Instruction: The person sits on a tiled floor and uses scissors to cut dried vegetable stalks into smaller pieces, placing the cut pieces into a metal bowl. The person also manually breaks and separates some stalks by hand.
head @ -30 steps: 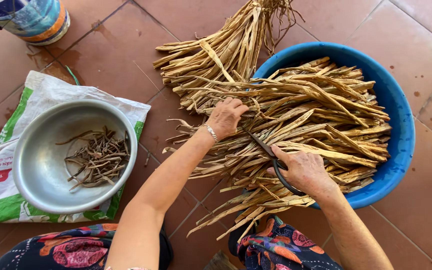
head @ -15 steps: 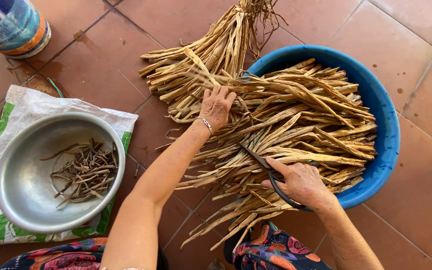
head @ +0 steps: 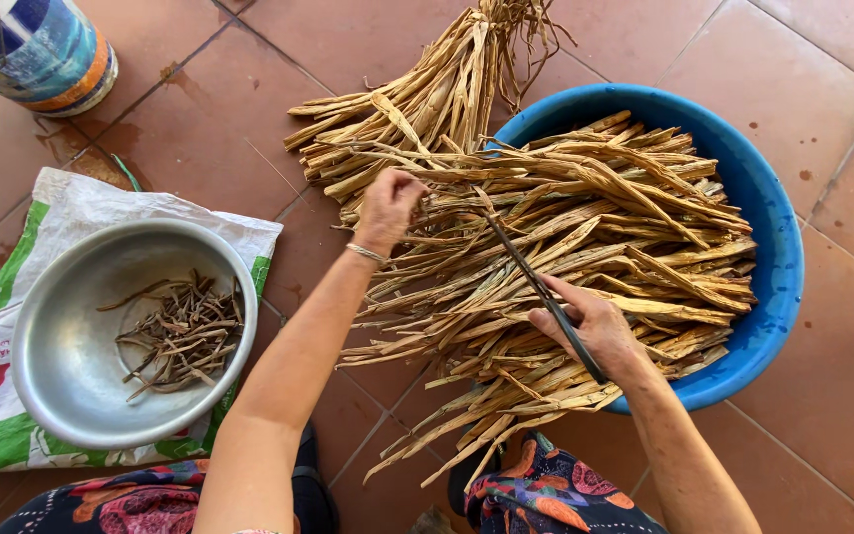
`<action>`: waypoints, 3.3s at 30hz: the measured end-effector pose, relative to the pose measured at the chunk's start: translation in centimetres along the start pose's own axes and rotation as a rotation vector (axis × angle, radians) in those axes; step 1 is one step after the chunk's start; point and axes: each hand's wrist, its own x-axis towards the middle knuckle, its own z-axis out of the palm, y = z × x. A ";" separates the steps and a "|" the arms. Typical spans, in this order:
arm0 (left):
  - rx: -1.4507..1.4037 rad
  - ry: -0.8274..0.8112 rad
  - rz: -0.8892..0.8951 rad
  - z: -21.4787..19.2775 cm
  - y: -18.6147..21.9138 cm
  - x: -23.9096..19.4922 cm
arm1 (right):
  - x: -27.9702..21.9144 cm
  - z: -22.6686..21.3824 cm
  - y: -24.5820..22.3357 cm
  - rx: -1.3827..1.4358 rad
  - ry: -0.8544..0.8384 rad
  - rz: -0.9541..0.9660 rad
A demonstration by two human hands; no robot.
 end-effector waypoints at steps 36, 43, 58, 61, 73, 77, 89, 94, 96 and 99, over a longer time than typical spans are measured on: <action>0.863 -0.149 0.394 -2.8 -4.0 1.6 | 3.0 3.6 -2.2 -0.668 -0.033 -0.062; 1.187 -0.074 0.367 -0.7 -4.5 4.8 | 3.0 3.1 -0.6 -0.425 0.039 -0.153; 0.348 -0.070 0.108 -4.7 2.6 -7.8 | 5.2 8.2 0.7 0.370 -0.427 -0.058; 0.285 -0.118 0.069 -4.2 2.7 -8.5 | 5.1 8.8 -0.8 0.389 -0.363 0.001; 1.022 0.265 -0.018 -20.6 -0.4 -12.9 | 5.6 6.0 -2.5 -0.322 -0.175 -0.020; 1.646 0.389 -0.102 -25.1 -1.7 -14.5 | 4.1 5.9 -3.8 -0.753 -0.193 -0.117; 0.867 -0.150 0.429 -2.8 -4.5 -5.3 | 2.1 5.3 -4.6 -0.832 -0.201 -0.129; 1.074 0.089 0.398 -0.6 -4.5 -3.3 | 2.6 4.9 -3.1 -0.582 -0.234 -0.090; 0.987 0.074 0.377 -0.7 -4.7 -3.3 | 2.9 4.4 -2.2 -0.465 -0.260 -0.048; 0.898 0.007 0.333 -1.9 -5.3 -4.1 | 3.3 4.4 -0.8 -0.400 -0.309 -0.079</action>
